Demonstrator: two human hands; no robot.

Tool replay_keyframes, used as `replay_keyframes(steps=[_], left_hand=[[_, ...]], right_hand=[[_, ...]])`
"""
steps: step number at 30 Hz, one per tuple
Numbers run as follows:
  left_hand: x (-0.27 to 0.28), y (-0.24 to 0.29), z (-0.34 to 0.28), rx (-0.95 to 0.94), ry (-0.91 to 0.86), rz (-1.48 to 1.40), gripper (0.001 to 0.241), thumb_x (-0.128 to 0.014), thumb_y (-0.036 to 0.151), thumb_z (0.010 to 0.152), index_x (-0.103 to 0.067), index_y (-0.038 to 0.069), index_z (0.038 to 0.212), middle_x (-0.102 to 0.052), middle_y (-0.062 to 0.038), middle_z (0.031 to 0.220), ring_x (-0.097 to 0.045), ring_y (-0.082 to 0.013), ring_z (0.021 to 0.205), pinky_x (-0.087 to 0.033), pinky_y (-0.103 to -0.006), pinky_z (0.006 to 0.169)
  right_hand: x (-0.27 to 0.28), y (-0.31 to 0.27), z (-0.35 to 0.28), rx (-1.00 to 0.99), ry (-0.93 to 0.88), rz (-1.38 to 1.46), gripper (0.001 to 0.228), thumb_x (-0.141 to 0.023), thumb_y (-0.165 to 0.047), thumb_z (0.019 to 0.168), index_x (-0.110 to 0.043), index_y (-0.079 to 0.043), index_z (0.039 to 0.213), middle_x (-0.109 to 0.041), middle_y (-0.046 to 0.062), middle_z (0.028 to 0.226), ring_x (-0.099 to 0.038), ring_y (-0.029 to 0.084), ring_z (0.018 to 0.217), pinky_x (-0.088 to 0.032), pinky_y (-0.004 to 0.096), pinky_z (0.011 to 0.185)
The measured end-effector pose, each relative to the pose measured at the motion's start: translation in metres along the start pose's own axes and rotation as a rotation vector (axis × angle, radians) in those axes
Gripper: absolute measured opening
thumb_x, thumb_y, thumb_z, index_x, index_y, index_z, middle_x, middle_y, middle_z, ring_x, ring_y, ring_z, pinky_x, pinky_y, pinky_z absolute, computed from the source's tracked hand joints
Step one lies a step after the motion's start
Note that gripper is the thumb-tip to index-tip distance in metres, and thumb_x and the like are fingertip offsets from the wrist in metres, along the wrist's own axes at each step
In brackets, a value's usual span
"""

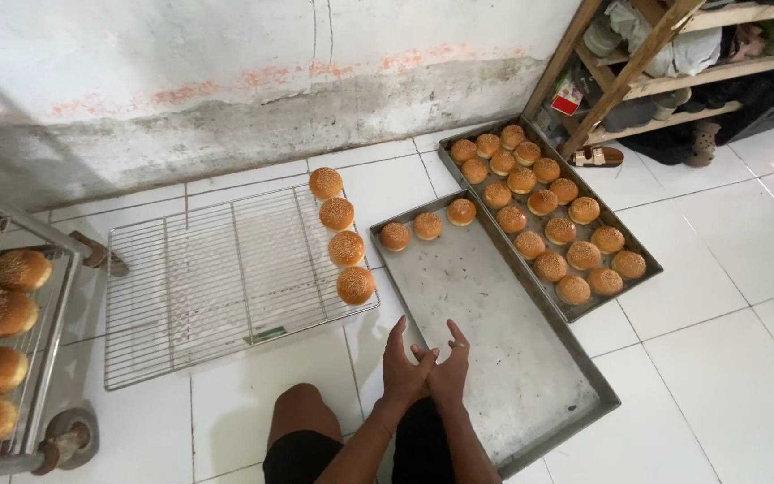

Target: Arranging baked burger buns from a tray onto a cooling rack.

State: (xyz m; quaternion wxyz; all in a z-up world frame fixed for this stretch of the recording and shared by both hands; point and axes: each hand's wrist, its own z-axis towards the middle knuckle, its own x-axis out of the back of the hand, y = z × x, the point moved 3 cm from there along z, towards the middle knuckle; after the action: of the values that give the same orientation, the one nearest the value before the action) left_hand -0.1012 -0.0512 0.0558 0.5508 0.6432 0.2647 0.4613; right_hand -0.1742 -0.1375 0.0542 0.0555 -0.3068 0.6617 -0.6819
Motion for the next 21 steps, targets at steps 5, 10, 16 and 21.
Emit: replay_keyframes(steps=[5,10,16,21], left_hand=[[-0.031,-0.045,0.039,-0.054,0.034,-0.012,0.091,-0.085,0.029,0.078,-0.041,-0.003,0.150,-0.053,-0.026,0.149,-0.053,-0.0370,0.139,-0.043,-0.0442,0.114],[-0.061,-0.082,0.097,0.110,-0.008,0.019,0.097,-0.085,0.028,0.077,-0.034,-0.003,0.153,-0.048,-0.027,0.150,-0.049,-0.0367,0.141,-0.041,-0.0430,0.114],[-0.092,-0.128,0.172,0.130,0.097,0.068,0.098,-0.083,0.027,0.075,-0.033,-0.006,0.152,-0.043,-0.028,0.154,-0.042,-0.0399,0.145,-0.036,-0.0444,0.119],[-0.100,-0.145,0.239,0.304,0.167,0.016,0.098,-0.081,0.023,0.070,-0.033,-0.006,0.151,-0.044,-0.028,0.152,-0.043,-0.0389,0.144,-0.034,-0.0438,0.120]], right_hand=[[-0.012,0.009,0.043,-0.006,-0.047,-0.050,0.092,-0.092,-0.027,0.071,-0.046,-0.011,0.148,-0.048,0.017,0.148,-0.053,0.038,0.133,-0.053,0.047,0.098],[-0.041,0.033,0.111,0.030,-0.157,-0.107,0.093,-0.095,-0.029,0.069,-0.047,-0.010,0.146,-0.050,0.017,0.149,-0.055,0.037,0.131,-0.053,0.043,0.100],[-0.091,0.074,0.196,0.113,-0.198,-0.110,0.088,-0.094,-0.026,0.073,-0.048,-0.001,0.144,-0.059,0.019,0.142,-0.057,0.030,0.134,-0.052,0.042,0.104],[-0.137,0.085,0.262,0.070,-0.240,-0.138,0.092,-0.094,-0.028,0.068,-0.047,0.000,0.142,-0.058,0.019,0.142,-0.056,0.030,0.134,-0.052,0.042,0.102]])
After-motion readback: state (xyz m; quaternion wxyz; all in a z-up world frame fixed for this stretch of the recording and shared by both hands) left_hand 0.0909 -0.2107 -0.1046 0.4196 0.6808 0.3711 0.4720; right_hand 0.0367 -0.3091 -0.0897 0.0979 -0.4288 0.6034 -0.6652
